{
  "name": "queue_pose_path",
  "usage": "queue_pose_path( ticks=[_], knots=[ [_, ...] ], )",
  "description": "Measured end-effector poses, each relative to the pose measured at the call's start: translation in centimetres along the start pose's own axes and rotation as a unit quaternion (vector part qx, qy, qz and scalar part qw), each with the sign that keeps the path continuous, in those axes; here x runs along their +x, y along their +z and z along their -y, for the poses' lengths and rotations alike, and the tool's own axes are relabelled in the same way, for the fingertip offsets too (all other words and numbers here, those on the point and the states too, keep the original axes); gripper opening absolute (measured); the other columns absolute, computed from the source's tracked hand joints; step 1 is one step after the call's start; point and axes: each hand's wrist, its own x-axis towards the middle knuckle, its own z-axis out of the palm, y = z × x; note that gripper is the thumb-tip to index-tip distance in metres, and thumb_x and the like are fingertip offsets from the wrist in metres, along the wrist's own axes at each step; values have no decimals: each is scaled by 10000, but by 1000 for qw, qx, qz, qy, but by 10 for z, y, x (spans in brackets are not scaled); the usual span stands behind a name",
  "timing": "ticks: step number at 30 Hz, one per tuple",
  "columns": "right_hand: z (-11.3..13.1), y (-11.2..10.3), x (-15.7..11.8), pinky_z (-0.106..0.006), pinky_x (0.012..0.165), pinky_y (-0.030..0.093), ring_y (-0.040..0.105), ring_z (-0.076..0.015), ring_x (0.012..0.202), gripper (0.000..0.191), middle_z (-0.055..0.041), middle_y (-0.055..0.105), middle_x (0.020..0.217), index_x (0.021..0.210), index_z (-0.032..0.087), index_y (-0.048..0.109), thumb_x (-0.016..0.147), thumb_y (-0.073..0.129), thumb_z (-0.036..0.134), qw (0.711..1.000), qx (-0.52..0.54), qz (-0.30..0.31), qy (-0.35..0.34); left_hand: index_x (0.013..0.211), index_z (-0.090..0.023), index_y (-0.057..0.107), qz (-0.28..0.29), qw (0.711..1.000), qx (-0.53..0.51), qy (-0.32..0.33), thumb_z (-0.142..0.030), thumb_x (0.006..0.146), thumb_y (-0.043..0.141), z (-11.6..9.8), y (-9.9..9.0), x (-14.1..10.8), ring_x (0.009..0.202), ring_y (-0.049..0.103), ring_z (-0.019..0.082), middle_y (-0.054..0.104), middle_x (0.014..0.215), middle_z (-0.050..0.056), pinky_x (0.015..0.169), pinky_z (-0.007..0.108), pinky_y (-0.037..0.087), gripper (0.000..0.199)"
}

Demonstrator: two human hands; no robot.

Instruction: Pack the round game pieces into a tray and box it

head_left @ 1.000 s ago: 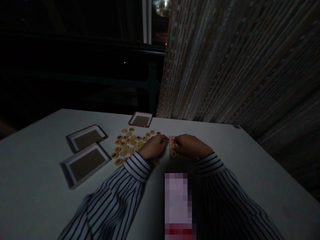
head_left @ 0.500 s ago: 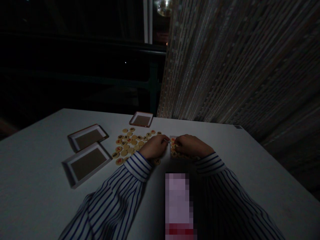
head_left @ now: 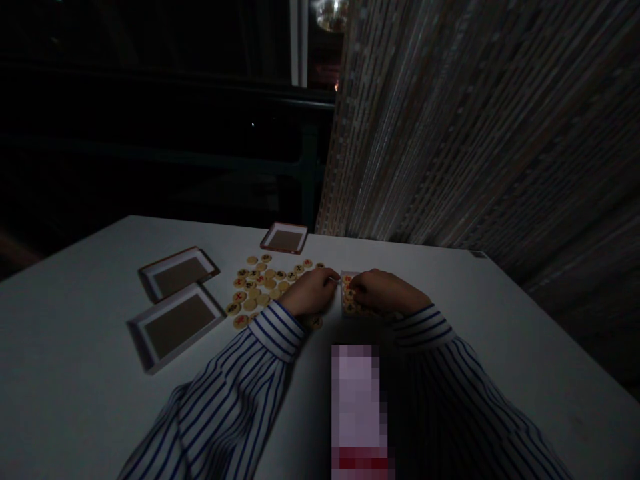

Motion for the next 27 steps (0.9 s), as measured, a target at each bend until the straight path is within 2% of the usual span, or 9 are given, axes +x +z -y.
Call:
queue_pose_path(
  ticks=[27],
  knots=[
    [1,0,-1,-258,609,376,596,-182,763,276,-96,660,900,943,186,653,790,432,250,1000,5,-1,-14,994,-156,628,1,1000,-11,12,-225,819,404,4,1,1,964,589,181,661,1019,79,857,284,437,293]
  ],
)
